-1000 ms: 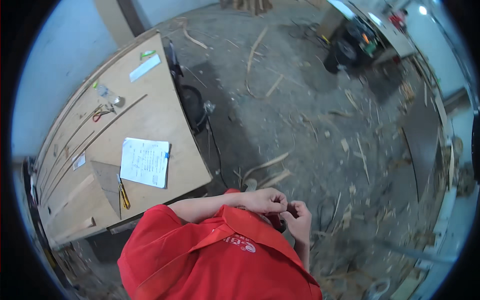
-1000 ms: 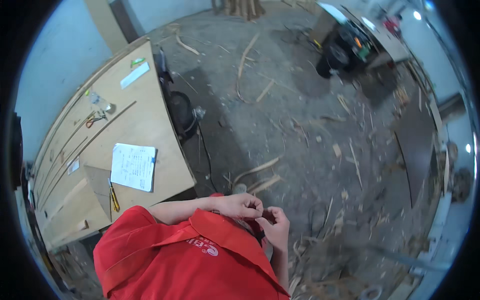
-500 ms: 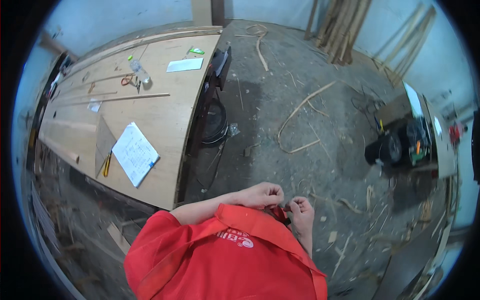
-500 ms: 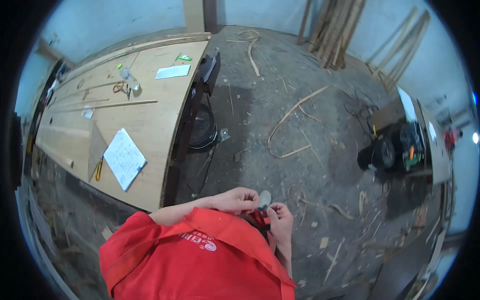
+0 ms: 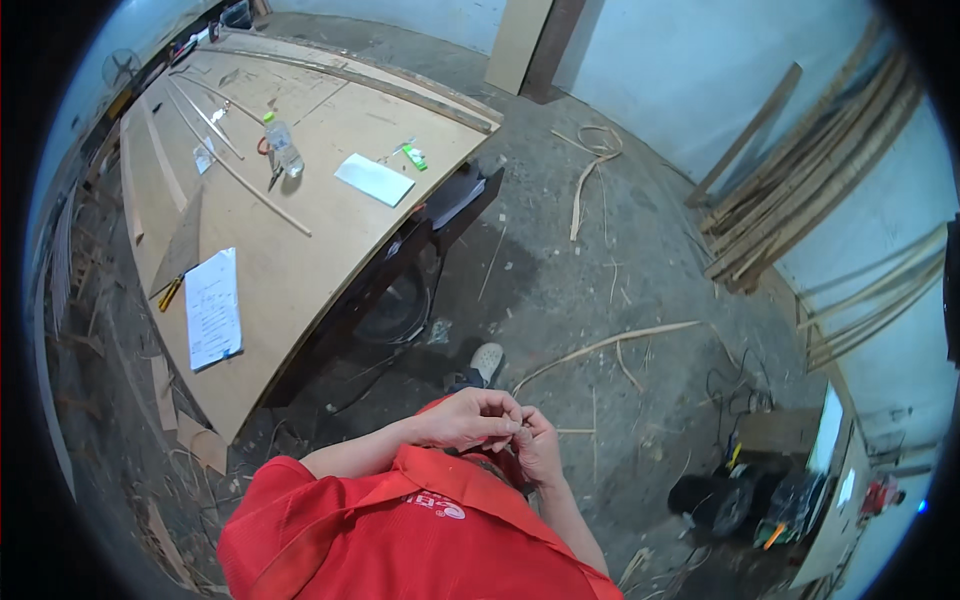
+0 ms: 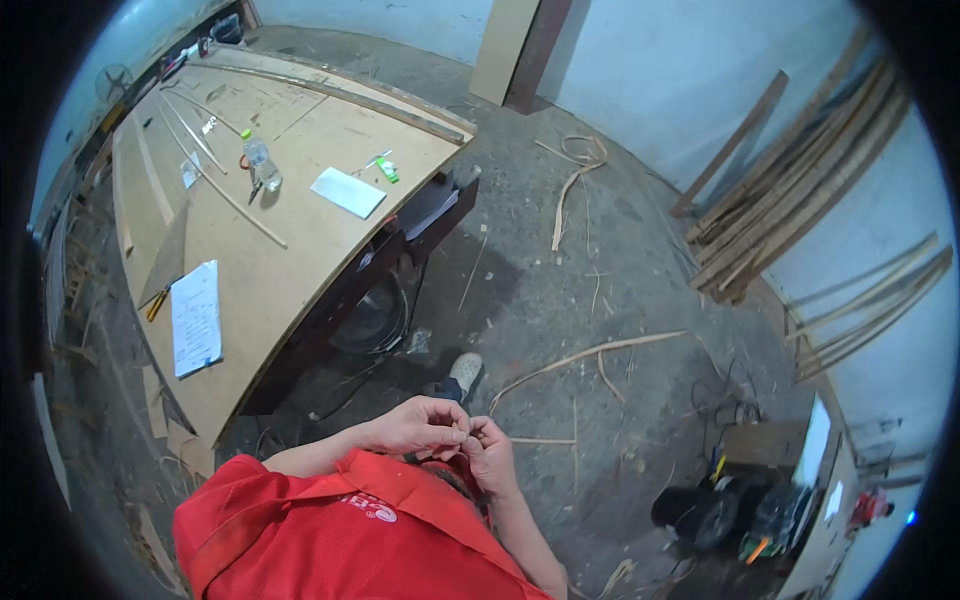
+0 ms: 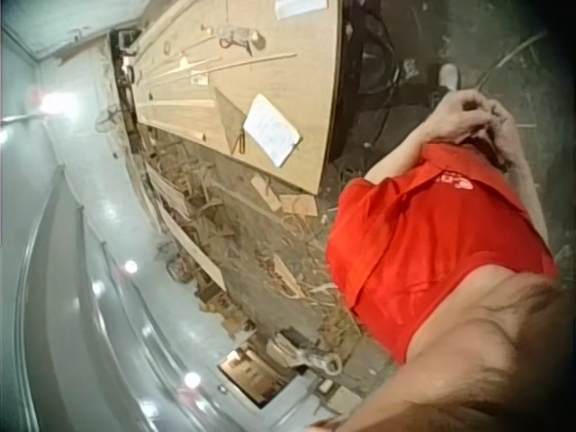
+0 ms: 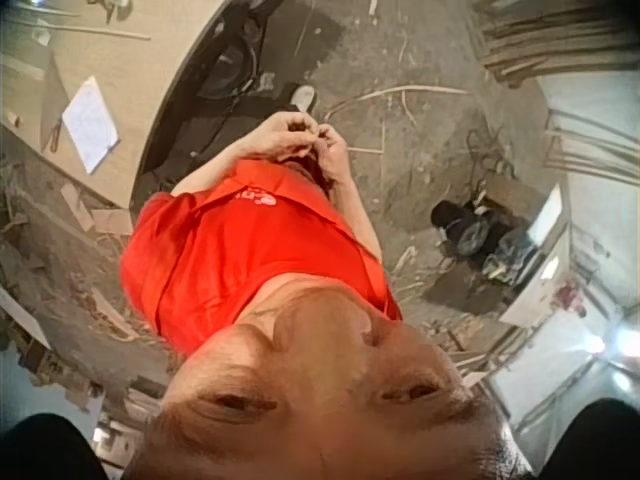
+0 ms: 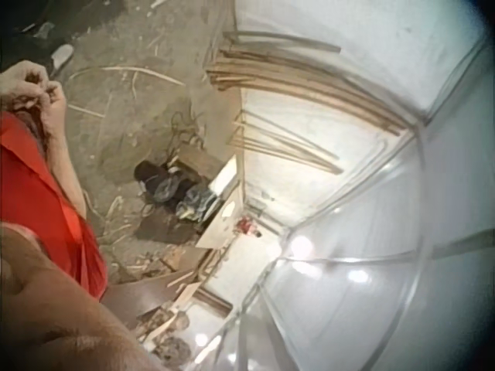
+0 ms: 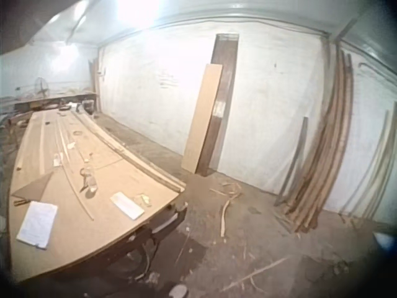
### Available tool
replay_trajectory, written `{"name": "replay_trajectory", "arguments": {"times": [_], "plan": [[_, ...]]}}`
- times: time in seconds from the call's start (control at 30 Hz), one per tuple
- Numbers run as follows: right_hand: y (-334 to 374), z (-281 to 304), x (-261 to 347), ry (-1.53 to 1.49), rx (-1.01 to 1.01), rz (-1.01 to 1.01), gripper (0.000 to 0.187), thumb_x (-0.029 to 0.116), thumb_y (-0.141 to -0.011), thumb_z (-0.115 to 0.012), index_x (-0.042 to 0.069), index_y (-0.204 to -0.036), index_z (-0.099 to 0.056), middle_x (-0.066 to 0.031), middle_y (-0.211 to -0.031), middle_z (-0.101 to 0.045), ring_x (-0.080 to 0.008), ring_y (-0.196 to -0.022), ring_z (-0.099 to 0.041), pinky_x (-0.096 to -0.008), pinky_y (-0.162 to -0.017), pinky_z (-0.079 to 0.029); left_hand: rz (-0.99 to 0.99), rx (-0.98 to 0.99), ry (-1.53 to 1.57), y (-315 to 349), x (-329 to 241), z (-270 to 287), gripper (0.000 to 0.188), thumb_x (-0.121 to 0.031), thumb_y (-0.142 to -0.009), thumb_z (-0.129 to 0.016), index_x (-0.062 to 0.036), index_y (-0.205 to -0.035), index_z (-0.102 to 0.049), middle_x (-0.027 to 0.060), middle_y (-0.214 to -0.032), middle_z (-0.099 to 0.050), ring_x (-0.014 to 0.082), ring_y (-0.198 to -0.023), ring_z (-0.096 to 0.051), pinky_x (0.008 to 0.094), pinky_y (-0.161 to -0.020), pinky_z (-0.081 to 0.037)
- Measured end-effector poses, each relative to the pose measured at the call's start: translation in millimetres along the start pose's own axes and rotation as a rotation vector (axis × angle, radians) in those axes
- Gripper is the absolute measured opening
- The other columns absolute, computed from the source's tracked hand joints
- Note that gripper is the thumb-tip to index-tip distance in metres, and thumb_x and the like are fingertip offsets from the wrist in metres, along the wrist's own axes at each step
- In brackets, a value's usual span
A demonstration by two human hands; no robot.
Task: Measuring, cutting, and drilling wooden strips to manufacture furniture components.
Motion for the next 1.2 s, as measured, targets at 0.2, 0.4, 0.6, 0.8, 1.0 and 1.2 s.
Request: {"name": "replay_trajectory", "arguments": {"times": [0.2, 0.4, 0.6, 0.8, 1.0, 1.2], "plan": [[-136.8, 62.2, 92.7, -0.035, -0.109, -0.112, 0.049, 0.04, -0.092, -0.08, 0.0, -0.115, -0.063, -0.0059, -0.105, -0.07, -0.013, -0.09, -0.068, -0.0287, -0.078, -0.057, -0.052, 0.132, -0.228, -142.2, -125.0, 23.2, 0.017, -0.025, -0.107, -0.061, -0.0078, -0.104, -0.058, -0.0016, -0.083, -0.058, 0.004, -0.07, -0.05, 0.0226, -0.056, -0.04], [-263.4, 83.8, 195.3, -0.134, -0.094, -0.043, 0.056, 0.05, -0.091, -0.077, 0.0, -0.113, -0.063, -0.0074, -0.099, -0.071, -0.0188, -0.083, -0.07, -0.0332, -0.071, -0.059, -0.167, 0.104, -0.474, -271.0, -222.5, 57.9, 0.023, -0.027, -0.109, -0.055, -0.0059, -0.1, -0.053, -0.0012, -0.081, -0.056, 0.0074, -0.073, -0.051, 0.0265, -0.062, -0.045], [-424.5, 167.9, 247.1, -0.013, 0.046, -0.06, 0.05, 0.05, -0.099, -0.068, 0.002, -0.112, -0.062, -0.0069, -0.099, -0.069, -0.0191, -0.084, -0.069, -0.0346, -0.073, -0.058, -0.342, -0.132, -0.532, -399.4, -294.9, 121.4, 0.021, -0.025, -0.109, -0.054, -0.0041, -0.104, -0.053, 0.0023, -0.082, -0.056, 0.0091, -0.075, -0.054, 0.0292, -0.063, -0.048], [-600.7, 207.2, 320.7, 0.068, 0.204, -0.218, 0.047, 0.048, -0.108, -0.053, 0.003, -0.119, -0.06, -0.0055, -0.102, -0.068, -0.0142, -0.089, -0.066, -0.0283, -0.078, -0.055, -0.639, -0.537, -0.78, -505.1, -395.2, 183.0, 0.016, -0.018, -0.109, -0.055, -0.0025, -0.109, -0.053, 0.009, -0.095, -0.057, 0.0175, -0.081, -0.06, 0.0341, -0.071, -0.052], [-752.7, 186.0, 344.1, -0.04, 0.596, -0.602, 0.07, 0.065, -0.102, -0.048, 0.0, -0.128, -0.059, -0.0102, -0.121, -0.068, -0.0215, -0.113, -0.067, -0.037, -0.099, -0.055, -0.615, -0.724, -0.877, -542.5, -477.2, 240.0, 0.014, -0.016, -0.107, -0.057, -0.0022, -0.111, -0.054, 0.0168, -0.101, -0.058, 0.03, -0.09, -0.062, 0.0408, -0.08, -0.051], [-891.5, 145.9, 336.7, 0.036, 0.583, -0.768, 0.056, 0.051, -0.112, -0.038, 0.001, -0.119, -0.061, -0.0105, -0.104, -0.069, -0.0228, -0.092, -0.069, -0.0372, -0.083, -0.058, -0.489, -1.046, -0.574, -568.0, -537.2, 351.6, 0.016, -0.015, -0.105, -0.063, -0.0018, -0.11, -0.057, 0.0108, -0.095, -0.062, 0.0198, -0.087, -0.062, 0.0364, -0.077, -0.052]]}}
Point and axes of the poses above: each hand's wrist, its own y-axis away from the middle knuckle, its own z-axis out of the back of the hand, x = y × z, the point moved 7 cm from there along -y, towards the middle knuckle
